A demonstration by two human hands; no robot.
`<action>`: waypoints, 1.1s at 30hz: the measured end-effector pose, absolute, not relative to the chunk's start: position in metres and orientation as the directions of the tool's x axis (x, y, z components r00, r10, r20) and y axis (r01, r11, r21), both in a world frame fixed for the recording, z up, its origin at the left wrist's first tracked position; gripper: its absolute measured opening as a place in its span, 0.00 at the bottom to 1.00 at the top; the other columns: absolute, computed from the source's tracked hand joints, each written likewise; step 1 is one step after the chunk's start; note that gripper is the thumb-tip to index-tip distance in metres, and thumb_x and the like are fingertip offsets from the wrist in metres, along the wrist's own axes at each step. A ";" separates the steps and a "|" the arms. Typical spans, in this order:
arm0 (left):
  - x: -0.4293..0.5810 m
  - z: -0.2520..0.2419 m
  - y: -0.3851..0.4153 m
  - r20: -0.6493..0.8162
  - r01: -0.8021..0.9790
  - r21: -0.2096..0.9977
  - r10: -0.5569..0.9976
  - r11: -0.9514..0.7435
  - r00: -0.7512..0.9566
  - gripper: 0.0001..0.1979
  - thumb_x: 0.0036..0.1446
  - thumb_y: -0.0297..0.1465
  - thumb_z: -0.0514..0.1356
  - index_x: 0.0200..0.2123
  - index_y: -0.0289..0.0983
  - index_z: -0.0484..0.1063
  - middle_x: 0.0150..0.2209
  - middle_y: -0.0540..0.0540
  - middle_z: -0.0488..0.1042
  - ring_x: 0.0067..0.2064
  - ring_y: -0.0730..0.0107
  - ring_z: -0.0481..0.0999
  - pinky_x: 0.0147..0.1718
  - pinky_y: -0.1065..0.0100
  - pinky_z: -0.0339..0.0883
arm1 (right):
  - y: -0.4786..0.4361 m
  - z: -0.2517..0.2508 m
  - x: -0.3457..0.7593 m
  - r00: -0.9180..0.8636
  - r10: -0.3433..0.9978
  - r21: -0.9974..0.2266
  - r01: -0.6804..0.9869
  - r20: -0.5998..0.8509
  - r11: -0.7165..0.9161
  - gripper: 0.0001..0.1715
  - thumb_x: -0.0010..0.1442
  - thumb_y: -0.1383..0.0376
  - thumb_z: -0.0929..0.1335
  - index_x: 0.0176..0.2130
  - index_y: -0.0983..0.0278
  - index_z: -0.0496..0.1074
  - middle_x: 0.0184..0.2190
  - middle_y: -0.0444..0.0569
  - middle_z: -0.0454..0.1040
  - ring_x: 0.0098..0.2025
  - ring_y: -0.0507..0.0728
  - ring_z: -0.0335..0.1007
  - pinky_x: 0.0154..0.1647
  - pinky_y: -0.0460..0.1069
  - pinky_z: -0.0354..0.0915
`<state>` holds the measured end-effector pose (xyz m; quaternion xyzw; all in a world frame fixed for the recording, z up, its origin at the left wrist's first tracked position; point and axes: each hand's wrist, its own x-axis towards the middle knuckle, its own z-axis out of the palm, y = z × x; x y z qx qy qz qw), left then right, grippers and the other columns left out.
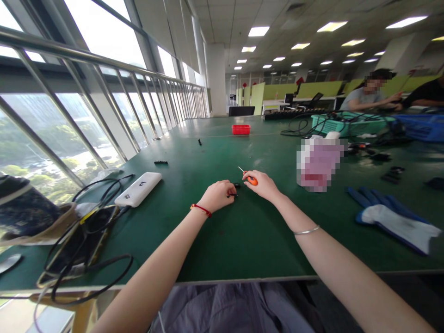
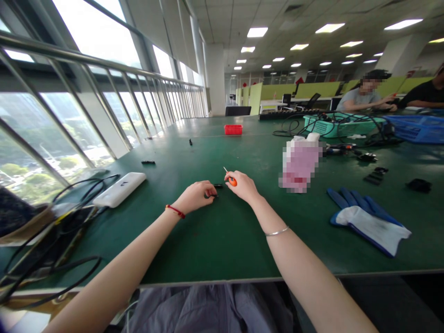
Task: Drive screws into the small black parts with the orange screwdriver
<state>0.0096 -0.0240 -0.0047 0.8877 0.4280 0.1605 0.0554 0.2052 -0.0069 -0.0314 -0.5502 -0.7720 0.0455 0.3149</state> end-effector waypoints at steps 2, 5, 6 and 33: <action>0.010 -0.004 -0.025 0.267 0.745 0.249 0.783 -0.619 0.562 0.08 0.47 0.26 0.56 0.31 0.37 0.74 0.34 0.48 0.74 0.34 0.69 0.74 0.34 0.70 0.67 | -0.011 -0.027 0.205 -0.239 0.862 -0.394 0.813 0.447 0.429 0.07 0.55 0.64 0.66 0.36 0.58 0.71 0.36 0.44 0.71 0.36 0.53 0.68 0.31 0.45 0.57; 0.011 -0.003 -0.024 0.331 0.728 0.286 0.777 -0.623 0.535 0.08 0.47 0.25 0.56 0.33 0.36 0.72 0.33 0.48 0.74 0.34 0.69 0.74 0.34 0.70 0.67 | -0.018 -0.022 0.201 -0.344 0.839 -0.349 0.793 0.421 0.500 0.08 0.55 0.61 0.67 0.37 0.57 0.72 0.36 0.44 0.70 0.36 0.53 0.67 0.31 0.45 0.57; 0.011 -0.003 -0.024 0.352 0.718 0.299 0.772 -0.629 0.530 0.09 0.47 0.25 0.57 0.33 0.36 0.72 0.33 0.48 0.74 0.35 0.69 0.74 0.34 0.70 0.67 | -0.020 -0.021 0.200 -0.365 0.835 -0.338 0.790 0.412 0.512 0.09 0.54 0.60 0.67 0.38 0.57 0.72 0.36 0.44 0.70 0.36 0.53 0.67 0.31 0.45 0.57; -0.004 -0.008 0.008 0.362 0.778 0.299 0.820 -0.552 0.443 0.10 0.54 0.36 0.59 0.34 0.41 0.79 0.42 0.50 0.77 0.44 0.66 0.73 0.47 0.67 0.65 | -0.010 -0.024 0.223 -0.140 0.875 -0.478 0.792 0.464 0.380 0.11 0.54 0.55 0.65 0.32 0.57 0.74 0.36 0.43 0.77 0.36 0.56 0.71 0.33 0.48 0.60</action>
